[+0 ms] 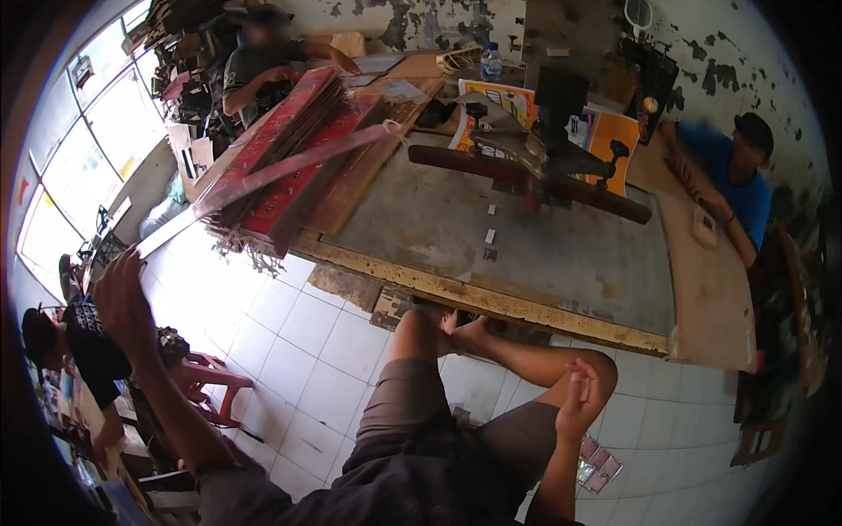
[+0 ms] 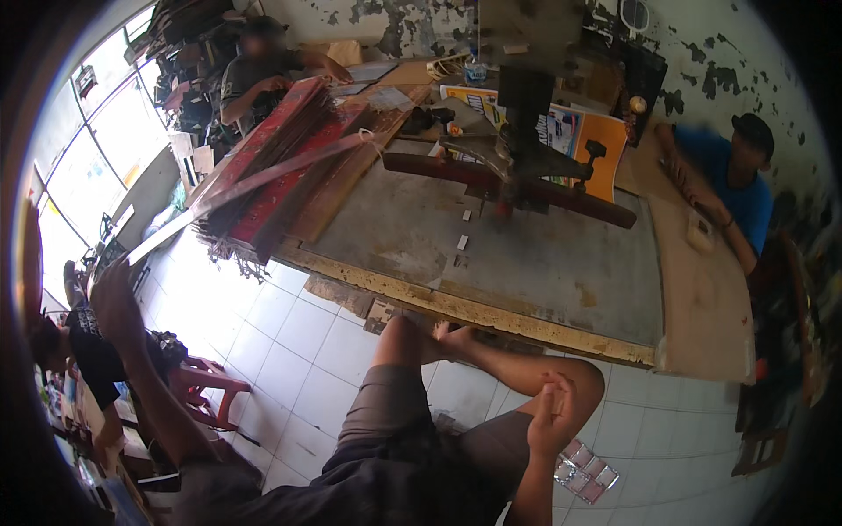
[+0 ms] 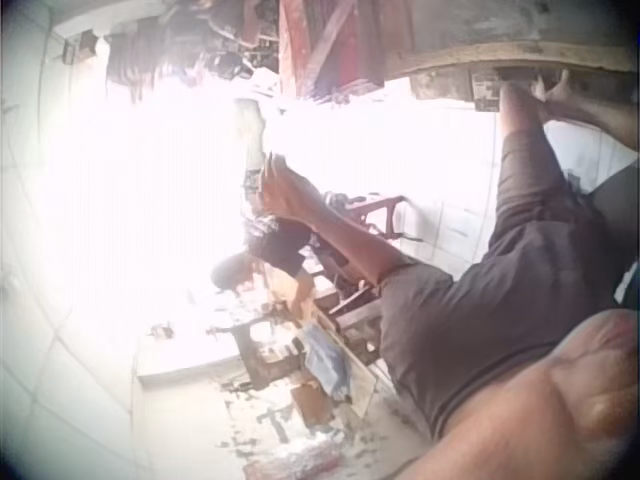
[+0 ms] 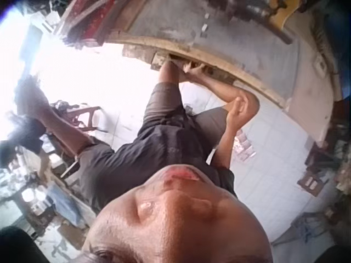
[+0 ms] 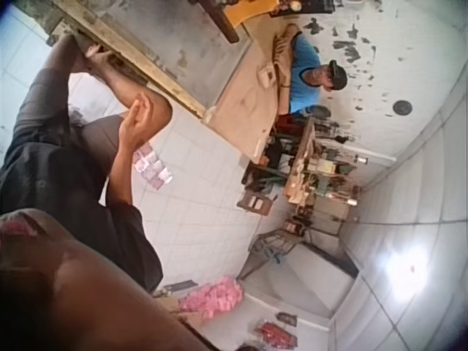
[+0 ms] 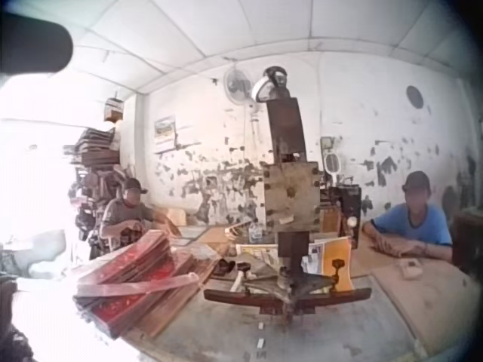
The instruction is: The person places long red packaging strips onto a jig, aligns them, and uses a wooden block to press white stickers onto the packaging material.
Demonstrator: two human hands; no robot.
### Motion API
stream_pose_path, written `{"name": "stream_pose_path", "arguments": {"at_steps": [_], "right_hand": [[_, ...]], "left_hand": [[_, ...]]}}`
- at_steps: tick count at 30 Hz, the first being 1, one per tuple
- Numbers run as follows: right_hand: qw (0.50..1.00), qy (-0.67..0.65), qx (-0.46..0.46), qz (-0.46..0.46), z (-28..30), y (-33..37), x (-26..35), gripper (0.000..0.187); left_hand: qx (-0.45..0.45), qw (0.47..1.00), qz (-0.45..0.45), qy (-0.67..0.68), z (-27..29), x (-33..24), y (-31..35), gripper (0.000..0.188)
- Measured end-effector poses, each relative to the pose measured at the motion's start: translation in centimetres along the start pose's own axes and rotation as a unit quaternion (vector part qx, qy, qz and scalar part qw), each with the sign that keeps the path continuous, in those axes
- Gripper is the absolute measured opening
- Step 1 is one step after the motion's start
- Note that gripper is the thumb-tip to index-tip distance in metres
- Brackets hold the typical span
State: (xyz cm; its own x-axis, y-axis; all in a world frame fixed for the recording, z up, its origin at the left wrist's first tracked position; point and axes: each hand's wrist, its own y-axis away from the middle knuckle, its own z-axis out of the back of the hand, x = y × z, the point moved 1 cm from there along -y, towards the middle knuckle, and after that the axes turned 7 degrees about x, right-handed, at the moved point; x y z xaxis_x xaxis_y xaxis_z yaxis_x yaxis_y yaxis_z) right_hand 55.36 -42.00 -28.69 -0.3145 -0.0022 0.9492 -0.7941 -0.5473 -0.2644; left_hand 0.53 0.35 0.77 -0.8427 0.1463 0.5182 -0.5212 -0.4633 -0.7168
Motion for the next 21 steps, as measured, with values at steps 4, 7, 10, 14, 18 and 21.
{"name": "stream_pose_path", "arguments": {"at_steps": [4, 7, 10, 14, 18, 21], "right_hand": [[0.995, 0.008, 0.002, 0.1, -1.4, -2.4, 5.1, 0.034], [0.986, 0.02, 0.005, 0.165, -1.8, -3.1, 8.2, 0.048], [0.97, 0.039, 0.096, 0.22, -2.6, -4.6, 11.6, 0.059], [0.934, 0.06, 0.247, 0.252, -3.6, -4.8, 14.9, 0.074], [0.911, 0.116, 0.339, 0.204, -5.0, -1.4, 15.4, 0.083], [0.891, 0.105, 0.44, -0.028, -1.5, 0.5, 14.7, 0.07]], "left_hand": [[-0.139, 0.99, -0.021, -0.017, 1.9, 4.1, 4.8, 0.023], [-0.199, 0.98, -0.029, -0.008, 3.4, 6.7, 6.5, 0.027], [-0.226, 0.974, -0.014, 0.02, 4.3, 6.8, 7.7, 0.033], [-0.276, 0.954, -0.03, 0.11, 4.9, 1.4, 6.8, 0.038], [-0.356, 0.892, -0.067, 0.27, 3.8, -4.8, 4.7, 0.033], [-0.361, 0.829, -0.067, 0.421, 2.7, -14.0, 1.8, 0.027]]}}
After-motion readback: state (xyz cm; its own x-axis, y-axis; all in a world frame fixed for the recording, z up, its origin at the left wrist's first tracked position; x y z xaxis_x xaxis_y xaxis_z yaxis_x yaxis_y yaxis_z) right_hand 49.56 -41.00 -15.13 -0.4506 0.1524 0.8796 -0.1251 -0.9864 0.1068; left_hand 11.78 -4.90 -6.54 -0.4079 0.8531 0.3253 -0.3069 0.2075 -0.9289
